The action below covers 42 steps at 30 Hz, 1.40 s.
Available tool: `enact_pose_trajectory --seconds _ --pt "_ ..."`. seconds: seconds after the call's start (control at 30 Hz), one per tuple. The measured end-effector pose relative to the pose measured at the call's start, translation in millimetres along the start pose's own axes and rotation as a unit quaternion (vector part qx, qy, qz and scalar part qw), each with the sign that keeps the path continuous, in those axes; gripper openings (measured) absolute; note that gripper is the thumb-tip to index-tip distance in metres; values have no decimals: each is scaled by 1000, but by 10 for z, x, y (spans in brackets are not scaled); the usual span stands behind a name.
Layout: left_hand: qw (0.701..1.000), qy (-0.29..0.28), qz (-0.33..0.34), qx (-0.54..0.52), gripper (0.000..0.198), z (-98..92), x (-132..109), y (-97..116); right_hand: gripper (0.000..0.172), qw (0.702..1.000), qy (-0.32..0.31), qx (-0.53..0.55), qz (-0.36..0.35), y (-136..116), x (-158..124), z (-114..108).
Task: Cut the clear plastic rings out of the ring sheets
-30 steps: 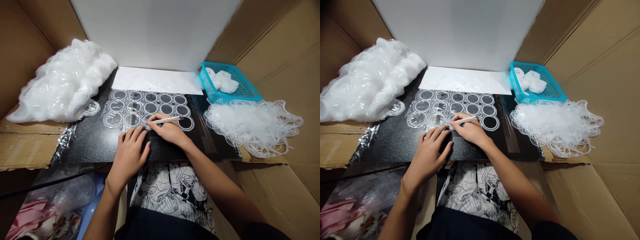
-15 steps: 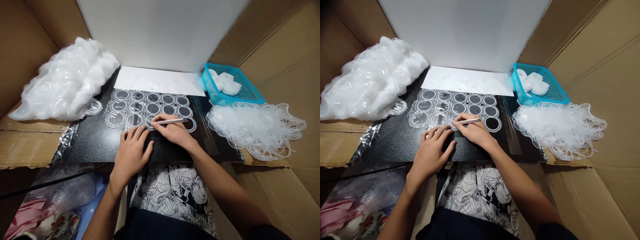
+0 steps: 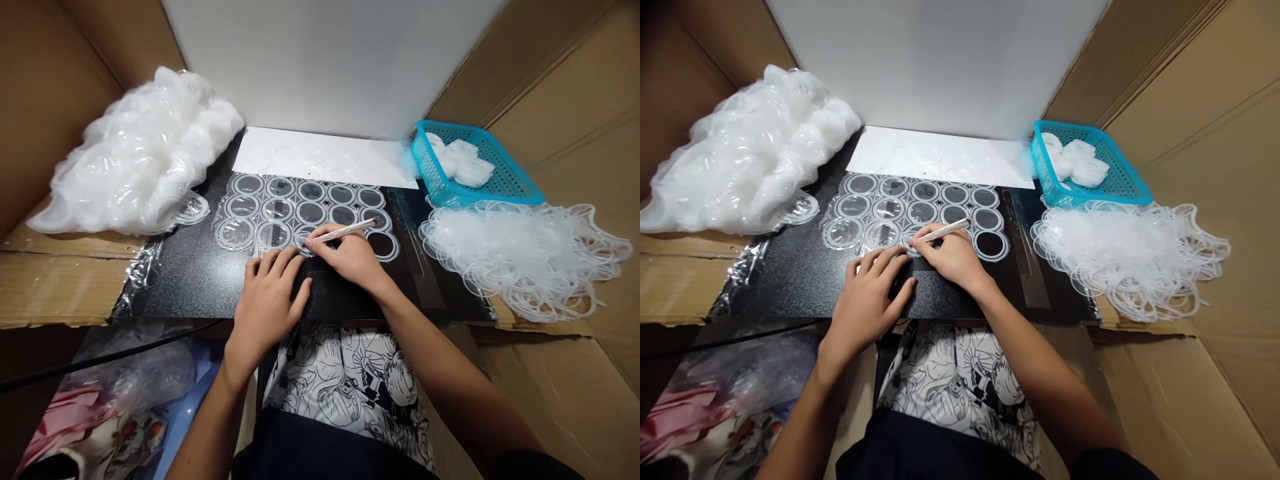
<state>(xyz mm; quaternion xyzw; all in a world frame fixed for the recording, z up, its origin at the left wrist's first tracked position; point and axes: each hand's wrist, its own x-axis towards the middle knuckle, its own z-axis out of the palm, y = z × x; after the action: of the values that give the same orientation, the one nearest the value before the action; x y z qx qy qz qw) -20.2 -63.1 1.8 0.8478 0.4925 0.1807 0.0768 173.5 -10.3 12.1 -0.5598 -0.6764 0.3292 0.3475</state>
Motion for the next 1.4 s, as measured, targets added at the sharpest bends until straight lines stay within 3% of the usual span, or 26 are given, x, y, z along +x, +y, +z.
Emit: enact_pose_trajectory --seconds 0.2,0.33,0.47,0.57,0.8,0.9,0.97,1.03,1.13,1.23,1.4 --pt "1000 -1 2 14 36 2 9 5 15 1000 -1 -11 -7 -5 -4 19" --pt "999 -13 19 23 40 1 31 -15 18 992 4 -83 -95 12 -56 75" --pt "999 -25 31 19 42 -1 50 -59 27 944 -24 -248 -217 9 -128 123" --pt "999 -29 27 17 41 1 47 -77 29 916 -24 -332 -224 5 -84 84" --pt "1000 -19 16 6 37 25 35 -41 33 924 199 -316 -86 151 397 -416" --pt "999 -17 18 -30 36 9 22 -67 32 931 272 -240 -41 103 506 -458" --pt "996 -4 22 -81 30 -28 -6 -138 30 959 231 -159 -49 -5 494 -297" --pt "994 37 8 -107 26 -81 -50 -253 26 989 104 -82 -69 -131 438 -29" --pt "993 92 -43 -58 24 -158 -119 -454 19 996 -31 -30 -83 -258 350 358" --pt "995 77 -51 -25 25 -198 -149 -578 18 997 -41 1 -64 -272 325 533" --pt "997 54 -52 13 30 -191 -133 -565 14 997 -35 60 -35 -230 345 519"
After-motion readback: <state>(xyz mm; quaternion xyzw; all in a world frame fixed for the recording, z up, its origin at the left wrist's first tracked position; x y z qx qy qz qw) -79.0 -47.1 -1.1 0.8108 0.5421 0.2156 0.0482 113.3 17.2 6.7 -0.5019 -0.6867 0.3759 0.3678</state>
